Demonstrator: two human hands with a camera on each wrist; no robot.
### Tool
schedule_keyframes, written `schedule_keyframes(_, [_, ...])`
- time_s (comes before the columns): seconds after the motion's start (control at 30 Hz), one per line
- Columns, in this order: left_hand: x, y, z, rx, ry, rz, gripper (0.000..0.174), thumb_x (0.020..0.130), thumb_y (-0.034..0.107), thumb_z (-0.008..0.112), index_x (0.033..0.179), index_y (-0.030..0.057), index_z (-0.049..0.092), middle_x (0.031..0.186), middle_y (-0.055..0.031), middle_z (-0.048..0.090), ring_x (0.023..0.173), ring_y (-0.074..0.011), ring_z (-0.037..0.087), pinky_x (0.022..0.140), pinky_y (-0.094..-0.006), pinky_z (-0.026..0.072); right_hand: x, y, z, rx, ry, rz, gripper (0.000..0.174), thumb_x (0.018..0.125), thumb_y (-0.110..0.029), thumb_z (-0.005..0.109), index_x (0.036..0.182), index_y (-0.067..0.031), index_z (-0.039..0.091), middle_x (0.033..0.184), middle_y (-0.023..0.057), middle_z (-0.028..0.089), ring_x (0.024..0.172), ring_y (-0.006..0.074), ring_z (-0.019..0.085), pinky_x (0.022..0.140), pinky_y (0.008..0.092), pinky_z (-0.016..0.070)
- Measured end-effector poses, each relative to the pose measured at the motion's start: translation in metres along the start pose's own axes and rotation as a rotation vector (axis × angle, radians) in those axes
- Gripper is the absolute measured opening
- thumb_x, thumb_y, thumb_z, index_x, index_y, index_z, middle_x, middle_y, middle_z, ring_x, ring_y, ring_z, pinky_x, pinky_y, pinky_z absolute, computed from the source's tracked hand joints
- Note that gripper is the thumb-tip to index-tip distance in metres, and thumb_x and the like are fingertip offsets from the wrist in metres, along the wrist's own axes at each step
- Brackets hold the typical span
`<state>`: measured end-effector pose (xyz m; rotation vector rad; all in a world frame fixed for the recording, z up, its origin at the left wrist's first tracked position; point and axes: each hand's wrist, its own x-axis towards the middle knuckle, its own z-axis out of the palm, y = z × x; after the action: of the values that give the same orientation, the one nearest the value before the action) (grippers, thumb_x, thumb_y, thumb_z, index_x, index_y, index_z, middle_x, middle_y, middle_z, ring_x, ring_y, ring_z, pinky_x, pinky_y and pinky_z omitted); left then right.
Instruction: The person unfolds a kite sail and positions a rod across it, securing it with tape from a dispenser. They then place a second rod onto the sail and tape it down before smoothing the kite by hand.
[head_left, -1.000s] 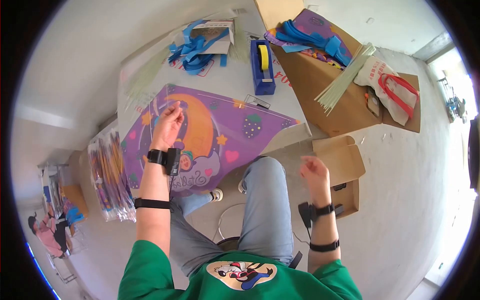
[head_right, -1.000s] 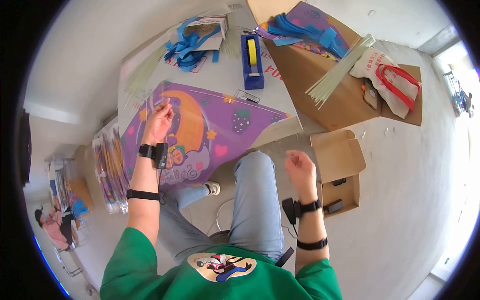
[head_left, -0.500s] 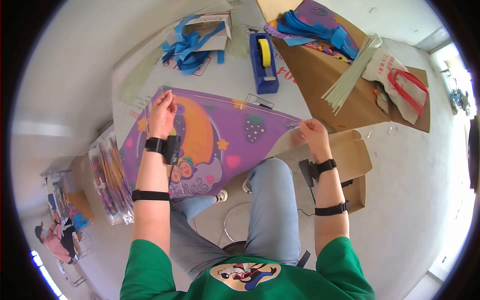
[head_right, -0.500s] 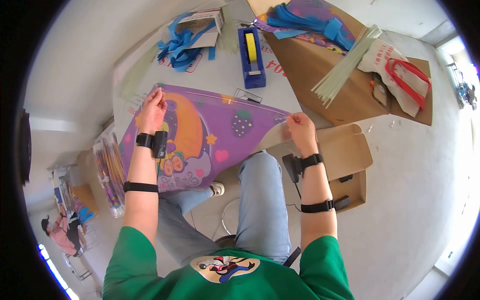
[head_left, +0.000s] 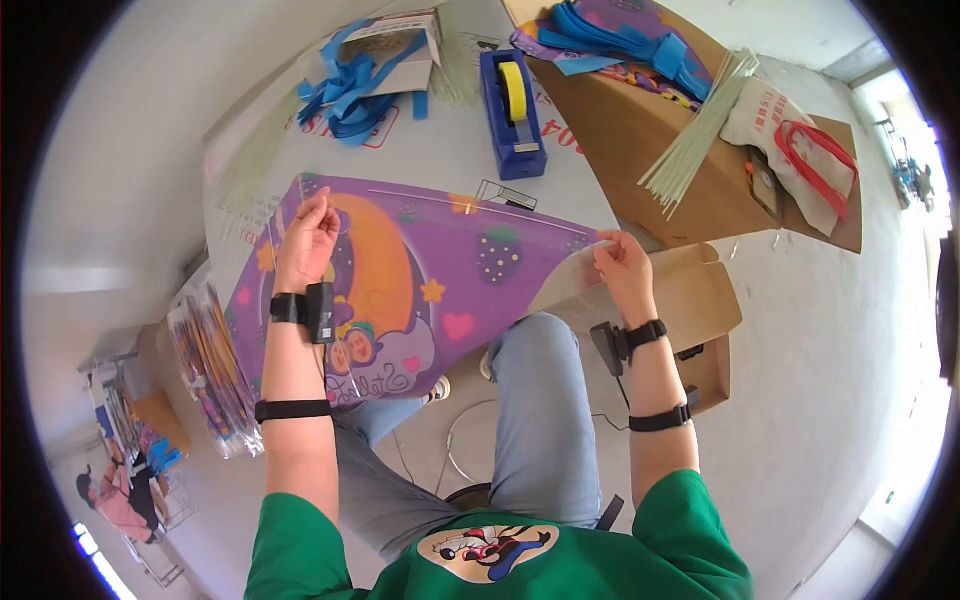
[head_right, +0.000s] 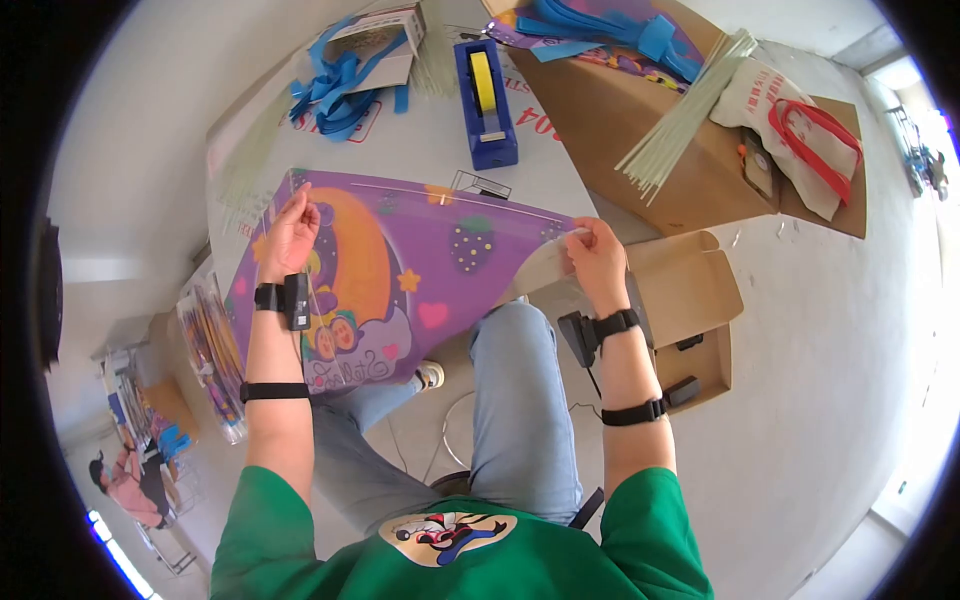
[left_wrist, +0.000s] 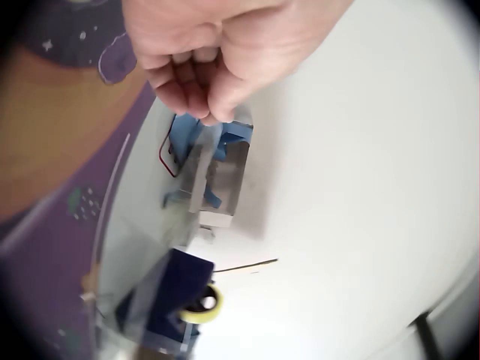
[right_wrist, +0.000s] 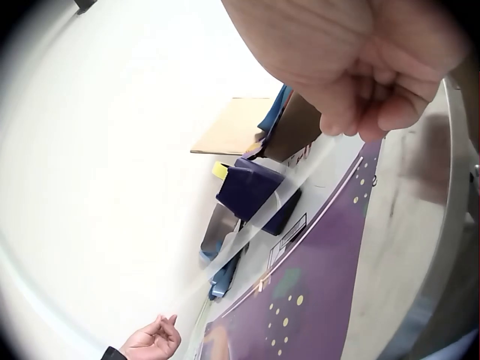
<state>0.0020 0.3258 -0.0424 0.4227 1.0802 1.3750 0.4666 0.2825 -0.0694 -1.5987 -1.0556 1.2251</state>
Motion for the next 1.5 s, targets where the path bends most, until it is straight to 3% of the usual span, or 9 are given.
schedule_keyframes(0.23, [-0.002, 0.010, -0.003, -0.034, 0.061, -0.076, 0.019, 0.087, 0.009, 0.068, 0.105, 0.0052, 0.066, 0.091, 0.0004, 0.064, 0.080, -0.0087, 0.058, 0.079, -0.0231, 0.0485, 0.019, 0.007, 0.005, -0.139, -0.051, 0.007, 0.026, 0.083, -0.006, 0.064, 0.109, -0.0005, 0.064, 0.076, 0.0059, 0.065, 0.067, 0.0130, 0.061, 0.061, 0.0269, 0.0490])
schedule_keyframes(0.37, [-0.003, 0.009, -0.002, 0.036, 0.075, -0.060, 0.012, 0.088, 0.011, 0.067, 0.099, 0.0093, 0.067, 0.086, 0.0028, 0.065, 0.076, -0.0076, 0.059, 0.074, -0.0220, 0.0495, 0.026, 0.020, 0.006, -0.238, -0.064, -0.048, 0.021, 0.087, -0.002, 0.061, 0.107, 0.0021, 0.064, 0.080, 0.0032, 0.063, 0.069, 0.0100, 0.061, 0.060, 0.0226, 0.0482])
schedule_keyframes(0.43, [-0.002, 0.007, -0.002, 0.062, 0.082, -0.047, 0.011, 0.088, 0.011, 0.067, 0.099, 0.0097, 0.066, 0.085, 0.0032, 0.065, 0.076, -0.0073, 0.059, 0.072, -0.0221, 0.0496, 0.026, 0.022, 0.006, -0.221, -0.035, -0.033, 0.024, 0.081, -0.008, 0.065, 0.103, -0.0016, 0.067, 0.080, 0.0121, 0.068, 0.073, 0.0205, 0.066, 0.067, 0.0302, 0.0503])
schedule_keyframes(0.73, [0.000, 0.002, 0.003, 0.219, 0.128, 0.090, 0.014, 0.089, 0.009, 0.065, 0.102, 0.0091, 0.063, 0.089, 0.0018, 0.061, 0.078, -0.0081, 0.057, 0.074, -0.0223, 0.0487, 0.021, 0.013, 0.009, -0.298, 0.000, -0.064, 0.024, 0.082, -0.009, 0.064, 0.104, -0.0009, 0.066, 0.079, 0.0119, 0.069, 0.072, 0.0200, 0.066, 0.065, 0.0309, 0.0502])
schedule_keyframes(0.87, [0.003, 0.002, -0.006, 0.191, 0.098, 0.035, 0.016, 0.088, 0.008, 0.066, 0.104, 0.0080, 0.063, 0.090, 0.0004, 0.061, 0.081, -0.0098, 0.057, 0.078, -0.0238, 0.0488, 0.022, 0.015, 0.009, -0.251, -0.034, -0.003, 0.022, 0.083, -0.008, 0.064, 0.103, -0.0009, 0.066, 0.078, 0.0102, 0.068, 0.069, 0.0172, 0.065, 0.062, 0.0293, 0.0500])
schedule_keyframes(1.07, [0.004, 0.010, -0.008, 0.052, 0.034, -0.196, 0.013, 0.085, 0.010, 0.070, 0.098, 0.0093, 0.066, 0.090, 0.0013, 0.063, 0.081, -0.0097, 0.058, 0.077, -0.0238, 0.0508, 0.021, 0.015, 0.007, -0.141, 0.002, 0.006, 0.020, 0.083, -0.006, 0.064, 0.103, -0.0010, 0.066, 0.077, 0.0066, 0.067, 0.065, 0.0134, 0.063, 0.059, 0.0259, 0.0495])
schedule_keyframes(1.33, [0.023, 0.012, -0.009, 0.101, 0.036, -0.207, 0.014, 0.084, 0.011, 0.071, 0.098, 0.0105, 0.066, 0.089, 0.0020, 0.064, 0.079, -0.0086, 0.058, 0.076, -0.0235, 0.0507, 0.024, 0.013, 0.007, -0.259, -0.005, -0.021, 0.017, 0.083, -0.009, 0.065, 0.097, -0.0004, 0.068, 0.074, 0.0090, 0.068, 0.065, 0.0150, 0.063, 0.058, 0.0274, 0.0482])
schedule_keyframes(1.5, [0.027, 0.010, 0.002, 0.234, 0.064, -0.119, 0.014, 0.087, 0.013, 0.068, 0.100, 0.0125, 0.065, 0.089, 0.0036, 0.064, 0.077, -0.0062, 0.058, 0.073, -0.0215, 0.0486, 0.022, 0.004, 0.008, -0.200, 0.032, 0.015, 0.012, 0.083, -0.007, 0.064, 0.092, -0.0001, 0.067, 0.073, 0.0067, 0.067, 0.064, 0.0135, 0.062, 0.058, 0.0264, 0.0482])
